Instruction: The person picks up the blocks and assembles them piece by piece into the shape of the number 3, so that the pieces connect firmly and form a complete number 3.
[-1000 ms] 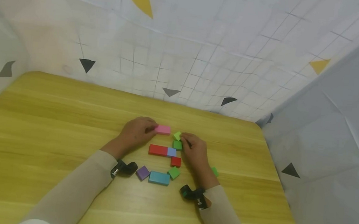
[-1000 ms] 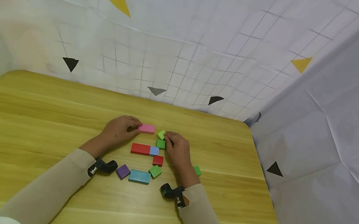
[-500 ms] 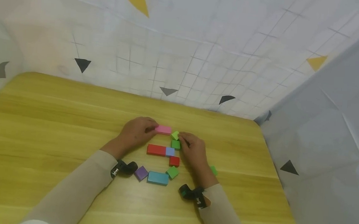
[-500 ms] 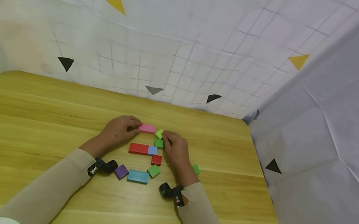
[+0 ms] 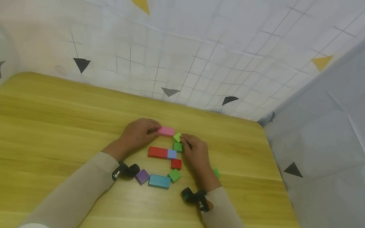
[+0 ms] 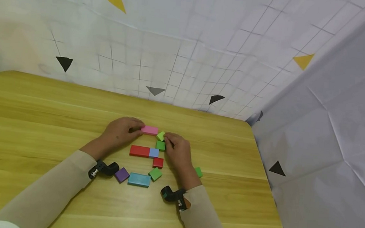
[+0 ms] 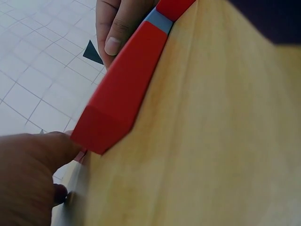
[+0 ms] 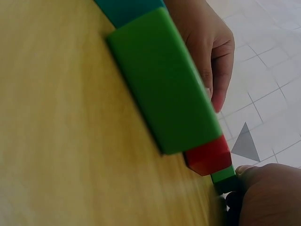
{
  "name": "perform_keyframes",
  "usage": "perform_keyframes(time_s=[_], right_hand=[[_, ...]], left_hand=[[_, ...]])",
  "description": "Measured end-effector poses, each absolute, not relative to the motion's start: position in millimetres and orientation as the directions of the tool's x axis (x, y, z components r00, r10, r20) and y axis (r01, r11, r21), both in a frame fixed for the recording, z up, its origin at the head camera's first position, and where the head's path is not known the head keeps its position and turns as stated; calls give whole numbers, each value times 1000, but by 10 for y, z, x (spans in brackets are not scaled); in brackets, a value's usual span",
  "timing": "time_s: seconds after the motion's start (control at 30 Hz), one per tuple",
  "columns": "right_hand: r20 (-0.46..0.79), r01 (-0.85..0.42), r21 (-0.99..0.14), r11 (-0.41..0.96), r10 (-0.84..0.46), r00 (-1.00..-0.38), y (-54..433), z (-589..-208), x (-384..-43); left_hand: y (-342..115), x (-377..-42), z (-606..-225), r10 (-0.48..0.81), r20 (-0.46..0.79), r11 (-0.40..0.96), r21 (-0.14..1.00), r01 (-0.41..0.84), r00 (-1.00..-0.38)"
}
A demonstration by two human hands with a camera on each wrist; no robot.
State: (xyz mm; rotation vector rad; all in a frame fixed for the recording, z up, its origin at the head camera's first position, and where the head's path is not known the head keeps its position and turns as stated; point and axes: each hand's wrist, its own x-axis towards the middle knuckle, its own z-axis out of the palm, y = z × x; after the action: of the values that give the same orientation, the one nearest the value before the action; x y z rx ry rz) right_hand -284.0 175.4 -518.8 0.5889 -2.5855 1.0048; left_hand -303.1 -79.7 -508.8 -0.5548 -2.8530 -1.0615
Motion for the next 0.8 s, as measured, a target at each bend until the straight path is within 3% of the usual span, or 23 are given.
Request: perform_keyframes(time_s=[0.57,0.8], right_hand=[[450,-494,-596,633,-246,-859,1763,-5207,-2843],[397,-440,-613,656,-225,-890,1758,-5174,-2849]], left_hand=[[-821,-2996,-5098,330,216,666,637,389,-919],[-869,-2912,-5093,307,243,623,679,388,-920]])
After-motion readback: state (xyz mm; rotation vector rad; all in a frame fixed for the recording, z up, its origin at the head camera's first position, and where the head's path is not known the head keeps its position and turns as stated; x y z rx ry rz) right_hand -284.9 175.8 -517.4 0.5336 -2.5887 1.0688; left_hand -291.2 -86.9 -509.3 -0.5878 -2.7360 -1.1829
